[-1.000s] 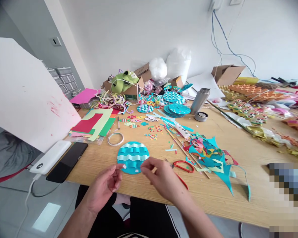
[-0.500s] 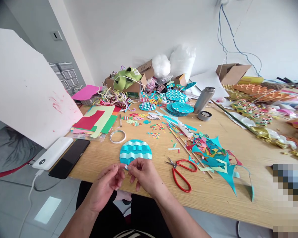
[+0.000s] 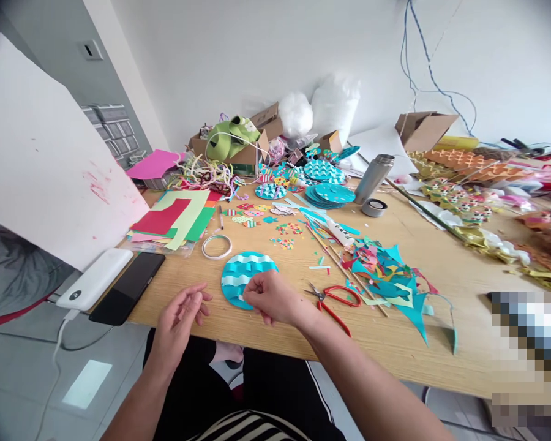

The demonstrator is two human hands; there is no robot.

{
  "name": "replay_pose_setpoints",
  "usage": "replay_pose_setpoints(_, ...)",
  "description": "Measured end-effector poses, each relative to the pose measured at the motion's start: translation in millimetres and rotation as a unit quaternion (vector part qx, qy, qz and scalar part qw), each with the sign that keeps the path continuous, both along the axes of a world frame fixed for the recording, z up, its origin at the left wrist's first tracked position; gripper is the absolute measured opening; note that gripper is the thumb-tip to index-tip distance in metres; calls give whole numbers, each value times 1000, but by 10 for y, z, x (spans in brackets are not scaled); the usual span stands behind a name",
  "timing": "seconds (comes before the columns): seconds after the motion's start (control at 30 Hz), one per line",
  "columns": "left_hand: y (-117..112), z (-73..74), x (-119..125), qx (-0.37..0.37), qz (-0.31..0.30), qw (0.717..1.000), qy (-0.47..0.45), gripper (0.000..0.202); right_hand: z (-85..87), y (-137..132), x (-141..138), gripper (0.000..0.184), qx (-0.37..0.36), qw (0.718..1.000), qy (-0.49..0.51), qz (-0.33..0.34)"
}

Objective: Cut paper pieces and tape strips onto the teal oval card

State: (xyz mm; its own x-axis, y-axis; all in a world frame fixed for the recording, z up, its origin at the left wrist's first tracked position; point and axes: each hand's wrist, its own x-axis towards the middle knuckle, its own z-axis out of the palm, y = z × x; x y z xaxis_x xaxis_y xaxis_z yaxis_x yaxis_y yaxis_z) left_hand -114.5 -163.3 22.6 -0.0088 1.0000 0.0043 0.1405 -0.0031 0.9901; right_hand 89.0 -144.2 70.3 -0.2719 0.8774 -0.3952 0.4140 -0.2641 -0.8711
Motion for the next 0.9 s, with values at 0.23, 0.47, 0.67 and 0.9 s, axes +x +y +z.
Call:
replay_pose_setpoints(0.23, -68, -210, 43, 86, -68, 984, 139, 29, -161, 108, -47, 10, 14, 990, -124, 69)
replay_pose_setpoints(0.47, -54, -267, 74, 193, -85, 944, 255, 25, -252, 81, -102, 16, 72, 974, -197, 85)
replay_pose_setpoints(0.67, -78, -290, 138, 254, -107, 900, 337, 30, -191, 52, -148, 18, 112, 960, -236, 105)
replay_pose_setpoints(0.9, -87, -318, 163, 275, -109, 861, 414, 37, -215, 62, -169, 19, 148, 947, -260, 119)
